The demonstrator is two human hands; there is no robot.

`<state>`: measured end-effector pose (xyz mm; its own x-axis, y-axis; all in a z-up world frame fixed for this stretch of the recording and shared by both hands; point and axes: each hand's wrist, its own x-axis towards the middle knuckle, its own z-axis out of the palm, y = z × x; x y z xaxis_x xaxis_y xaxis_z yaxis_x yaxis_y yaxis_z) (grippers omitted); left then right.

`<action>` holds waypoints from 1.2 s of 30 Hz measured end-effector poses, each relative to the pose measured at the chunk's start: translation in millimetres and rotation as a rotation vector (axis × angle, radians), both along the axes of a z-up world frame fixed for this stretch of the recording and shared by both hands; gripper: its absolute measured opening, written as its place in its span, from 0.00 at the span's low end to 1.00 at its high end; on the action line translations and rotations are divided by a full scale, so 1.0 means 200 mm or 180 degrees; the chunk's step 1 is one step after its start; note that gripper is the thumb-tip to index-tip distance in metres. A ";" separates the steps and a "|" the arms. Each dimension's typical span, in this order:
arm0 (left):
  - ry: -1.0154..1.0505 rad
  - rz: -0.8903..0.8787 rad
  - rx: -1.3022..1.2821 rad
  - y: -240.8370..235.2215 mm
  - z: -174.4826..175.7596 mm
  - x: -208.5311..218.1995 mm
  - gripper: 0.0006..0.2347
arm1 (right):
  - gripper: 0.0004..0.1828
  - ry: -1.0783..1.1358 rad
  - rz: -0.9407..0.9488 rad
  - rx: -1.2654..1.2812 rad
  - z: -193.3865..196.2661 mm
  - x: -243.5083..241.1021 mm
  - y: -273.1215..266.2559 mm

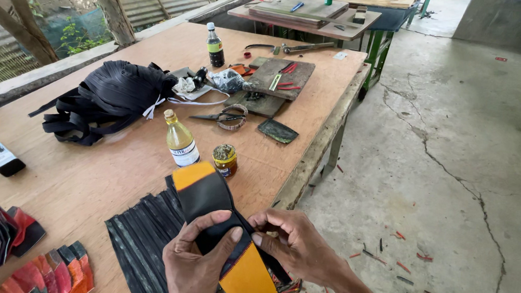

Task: The person assembles small, colored leather-like pieces by hand. They pick up a red and black piece, fold it, and attach a black strip to it. They repeat this process with a yellow and black piece, folding and attaching a black strip.

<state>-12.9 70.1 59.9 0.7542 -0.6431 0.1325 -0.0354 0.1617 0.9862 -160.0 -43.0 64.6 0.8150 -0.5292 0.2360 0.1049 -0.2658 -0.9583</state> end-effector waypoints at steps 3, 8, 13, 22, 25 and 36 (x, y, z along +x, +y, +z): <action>-0.0166 -0.0157 -0.0075 0.00 0.04 -0.01 0.15 | 0.11 0.0038 0.0008 0.0068 0.01 -0.01 -0.01; 0.0167 -0.0321 -0.0245 -0.02 0.04 -0.04 0.17 | 0.10 0.0009 0.0011 0.0169 0.00 -0.04 -0.03; 0.0033 -0.0209 -0.0239 -0.05 0.01 -0.06 0.17 | 0.09 -0.0166 0.0015 -0.0018 -0.03 -0.05 -0.06; 0.0108 -0.0073 -0.0024 -0.05 0.05 -0.06 0.17 | 0.07 -0.0013 -0.0033 -0.0038 -0.01 -0.05 -0.06; 0.0093 -0.0045 -0.0127 -0.05 0.07 -0.05 0.17 | 0.07 -0.0117 0.0052 -0.0125 -0.01 -0.04 -0.06; -0.0041 -0.0296 -0.0299 0.00 0.13 -0.04 0.22 | 0.09 -0.0065 0.0128 -0.0027 0.05 -0.03 -0.04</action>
<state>-21.0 70.3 85.2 0.6898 -0.6945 0.2047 -0.0285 0.2564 0.9661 -166.9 -51.0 74.4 0.8305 -0.4941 0.2572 0.1353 -0.2691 -0.9536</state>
